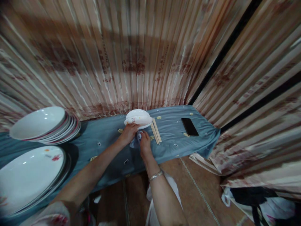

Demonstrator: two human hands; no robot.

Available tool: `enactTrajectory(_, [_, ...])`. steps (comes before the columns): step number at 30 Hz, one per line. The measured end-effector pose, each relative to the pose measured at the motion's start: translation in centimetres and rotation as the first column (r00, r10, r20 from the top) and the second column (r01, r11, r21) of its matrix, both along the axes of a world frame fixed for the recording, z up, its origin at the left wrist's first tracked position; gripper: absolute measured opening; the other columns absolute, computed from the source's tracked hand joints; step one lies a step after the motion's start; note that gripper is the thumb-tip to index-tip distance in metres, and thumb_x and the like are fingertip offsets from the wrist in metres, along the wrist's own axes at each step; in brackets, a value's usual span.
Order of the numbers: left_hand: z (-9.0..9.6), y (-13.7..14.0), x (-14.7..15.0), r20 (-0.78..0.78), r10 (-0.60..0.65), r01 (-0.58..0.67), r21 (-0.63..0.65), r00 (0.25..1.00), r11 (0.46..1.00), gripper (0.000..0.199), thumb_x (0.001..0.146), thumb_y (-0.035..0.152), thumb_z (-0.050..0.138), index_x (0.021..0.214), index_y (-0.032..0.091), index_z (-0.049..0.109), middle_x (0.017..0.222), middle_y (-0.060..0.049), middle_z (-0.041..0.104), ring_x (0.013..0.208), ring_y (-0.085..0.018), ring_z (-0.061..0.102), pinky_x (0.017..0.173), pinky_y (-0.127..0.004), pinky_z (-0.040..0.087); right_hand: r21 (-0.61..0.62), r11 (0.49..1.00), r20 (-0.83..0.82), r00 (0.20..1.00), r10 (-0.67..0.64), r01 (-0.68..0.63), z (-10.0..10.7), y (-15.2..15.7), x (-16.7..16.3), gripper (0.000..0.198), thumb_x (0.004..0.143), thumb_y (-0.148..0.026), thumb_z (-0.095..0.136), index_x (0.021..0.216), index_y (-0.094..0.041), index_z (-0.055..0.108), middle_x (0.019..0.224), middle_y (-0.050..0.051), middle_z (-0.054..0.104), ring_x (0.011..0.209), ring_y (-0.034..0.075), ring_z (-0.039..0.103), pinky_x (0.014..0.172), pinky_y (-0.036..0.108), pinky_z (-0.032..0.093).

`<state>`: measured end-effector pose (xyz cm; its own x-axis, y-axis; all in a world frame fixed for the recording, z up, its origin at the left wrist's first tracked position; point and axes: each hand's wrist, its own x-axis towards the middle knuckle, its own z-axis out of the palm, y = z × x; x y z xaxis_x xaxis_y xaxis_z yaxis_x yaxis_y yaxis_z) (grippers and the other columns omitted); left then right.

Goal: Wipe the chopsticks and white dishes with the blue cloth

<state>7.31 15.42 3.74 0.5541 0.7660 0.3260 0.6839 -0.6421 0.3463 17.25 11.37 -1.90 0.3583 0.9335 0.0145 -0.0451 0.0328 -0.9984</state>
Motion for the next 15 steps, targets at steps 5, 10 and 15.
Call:
enactTrajectory(5, [-0.8,0.9,0.1,-0.022,-0.020,0.021,0.018,1.000,1.000,0.042,0.081,0.001,0.044,0.116,0.012,0.064,0.109,-0.011,0.069,0.107,-0.023,0.057,0.098,-0.038,0.039,-0.095,0.979,-0.036,0.982,-0.185,0.181,1.6,-0.3,1.6,0.039,0.070,-0.035,0.051,0.102,-0.018,0.064,0.113,0.009,0.066,0.106,0.021,0.059,0.095,0.035,0.044])
enactTrajectory(10, [-2.3,2.6,-0.1,-0.048,-0.008,0.008,0.014,0.999,1.000,0.040,0.080,0.003,0.045,0.112,0.016,0.066,0.106,-0.009,0.070,0.102,-0.022,0.058,0.095,-0.038,0.041,-0.126,0.968,-0.069,0.971,-0.229,0.219,2.5,-0.2,2.7,0.040,0.069,-0.033,0.054,0.104,-0.017,0.065,0.120,0.009,0.063,0.116,0.021,0.055,0.101,0.034,0.040])
enactTrajectory(15, [-3.3,3.3,-0.2,-0.033,-0.031,0.031,-0.011,0.999,0.999,0.045,0.075,0.000,0.045,0.109,0.019,0.067,0.106,-0.008,0.071,0.102,-0.020,0.059,0.095,-0.036,0.041,-0.119,0.980,-0.138,0.975,-0.174,0.158,1.4,-0.1,3.1,0.042,0.071,-0.036,0.055,0.109,-0.019,0.062,0.119,0.007,0.064,0.111,0.018,0.057,0.096,0.032,0.043])
